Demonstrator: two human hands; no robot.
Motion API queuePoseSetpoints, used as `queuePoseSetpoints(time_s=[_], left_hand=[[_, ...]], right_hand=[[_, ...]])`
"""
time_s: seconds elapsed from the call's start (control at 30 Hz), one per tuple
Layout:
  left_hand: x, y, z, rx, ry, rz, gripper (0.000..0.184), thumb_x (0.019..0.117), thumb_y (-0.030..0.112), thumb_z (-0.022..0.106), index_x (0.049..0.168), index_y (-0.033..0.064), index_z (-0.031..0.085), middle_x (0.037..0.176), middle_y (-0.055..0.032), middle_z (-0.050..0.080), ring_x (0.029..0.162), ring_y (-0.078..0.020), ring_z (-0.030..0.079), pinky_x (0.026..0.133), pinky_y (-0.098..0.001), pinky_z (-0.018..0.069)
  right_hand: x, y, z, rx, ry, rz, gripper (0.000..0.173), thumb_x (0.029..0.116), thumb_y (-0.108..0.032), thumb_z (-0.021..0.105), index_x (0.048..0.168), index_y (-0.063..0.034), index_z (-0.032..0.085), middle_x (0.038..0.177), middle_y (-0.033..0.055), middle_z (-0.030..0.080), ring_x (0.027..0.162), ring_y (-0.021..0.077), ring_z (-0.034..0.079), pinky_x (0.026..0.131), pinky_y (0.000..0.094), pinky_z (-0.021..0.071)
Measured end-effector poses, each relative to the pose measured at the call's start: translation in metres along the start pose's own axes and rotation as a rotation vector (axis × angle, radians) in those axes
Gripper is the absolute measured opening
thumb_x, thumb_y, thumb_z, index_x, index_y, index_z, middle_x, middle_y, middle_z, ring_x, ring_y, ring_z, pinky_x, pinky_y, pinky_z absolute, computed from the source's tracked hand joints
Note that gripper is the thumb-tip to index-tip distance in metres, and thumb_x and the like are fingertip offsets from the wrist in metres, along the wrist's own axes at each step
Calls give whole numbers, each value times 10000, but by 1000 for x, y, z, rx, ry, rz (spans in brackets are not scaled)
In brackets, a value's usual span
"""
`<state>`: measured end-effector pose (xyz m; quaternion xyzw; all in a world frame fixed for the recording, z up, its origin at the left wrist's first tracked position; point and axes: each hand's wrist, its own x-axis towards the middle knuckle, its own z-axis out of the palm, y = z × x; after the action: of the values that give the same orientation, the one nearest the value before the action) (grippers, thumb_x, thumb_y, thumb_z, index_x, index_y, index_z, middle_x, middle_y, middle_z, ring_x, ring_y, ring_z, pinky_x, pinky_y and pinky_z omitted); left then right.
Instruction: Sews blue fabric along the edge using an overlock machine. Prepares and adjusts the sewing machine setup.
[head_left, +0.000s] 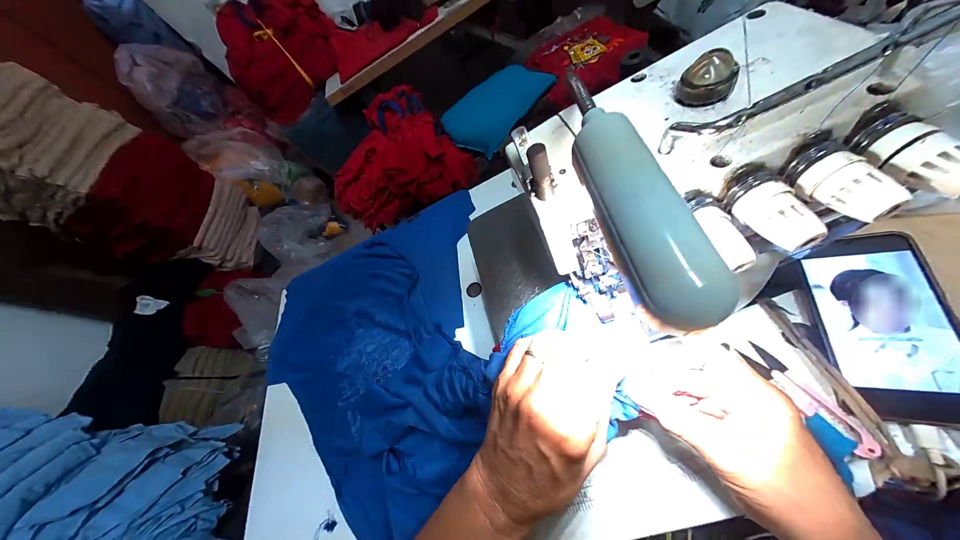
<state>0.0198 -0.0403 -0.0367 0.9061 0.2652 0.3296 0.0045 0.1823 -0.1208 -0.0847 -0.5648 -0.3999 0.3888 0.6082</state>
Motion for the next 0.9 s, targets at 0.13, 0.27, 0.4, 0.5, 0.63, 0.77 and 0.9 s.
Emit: queuePoseSetpoints(time_s=[0.13, 0.27, 0.4, 0.5, 0.63, 0.77, 0.9], left_hand=[[-1, 2, -6, -60, -72, -27, 209, 935, 238, 733, 1033, 61, 787, 1057, -87, 719, 1055, -165, 662, 936, -293, 531], [-16, -2, 7, -53, 36, 20, 109, 909, 106, 726, 966, 53, 803, 1004, -101, 746, 1066, -205, 685, 978, -321, 541], [-6, -6, 9, -139, 92, -12, 108, 897, 131, 708, 876, 87, 804, 899, -41, 750, 973, -125, 689, 897, -271, 540], [6, -1, 4, -225, 61, -61, 109, 895, 119, 702, 855, 80, 796, 919, -40, 748, 988, -115, 687, 865, -260, 553], [-5, 12, 11, -52, 26, 19, 138, 925, 119, 680, 926, 69, 808, 952, -81, 784, 990, -181, 740, 907, -305, 580], [-10, 19, 13, -7, 25, 45, 144, 938, 119, 676, 964, 68, 808, 964, -93, 785, 982, -194, 742, 928, -309, 569], [-11, 23, 11, -42, 27, 15, 224, 974, 202, 616, 949, 66, 793, 952, -98, 784, 1032, -205, 731, 1001, -337, 528]], right_hand=[[-6, 0, -1, 35, 18, -18, 273, 830, -135, 738, 1077, -180, 630, 864, -52, 739, 770, 47, 716, 672, 174, 596], [-8, 1, 0, -2, 28, -52, 274, 861, -162, 745, 1101, -179, 615, 886, -53, 741, 801, 58, 721, 696, 189, 606], [-2, 6, 5, 7, 36, -109, 248, 861, -110, 726, 1080, -99, 610, 903, -46, 747, 816, 31, 718, 723, 177, 603], [-6, 4, 6, 29, 56, -120, 239, 853, -76, 717, 1065, -84, 607, 908, -41, 743, 813, 34, 715, 725, 177, 605], [-11, 0, 0, 27, 46, -138, 240, 866, -79, 719, 1066, -101, 586, 904, -52, 730, 802, 38, 712, 725, 188, 611], [-14, -5, -9, 37, -13, -148, 194, 883, -6, 688, 1047, -92, 632, 958, -73, 721, 851, 17, 697, 788, 193, 608], [-15, -7, -16, -8, -92, -164, 202, 901, 35, 662, 1033, -112, 706, 1020, -112, 737, 937, -32, 683, 871, 179, 583]])
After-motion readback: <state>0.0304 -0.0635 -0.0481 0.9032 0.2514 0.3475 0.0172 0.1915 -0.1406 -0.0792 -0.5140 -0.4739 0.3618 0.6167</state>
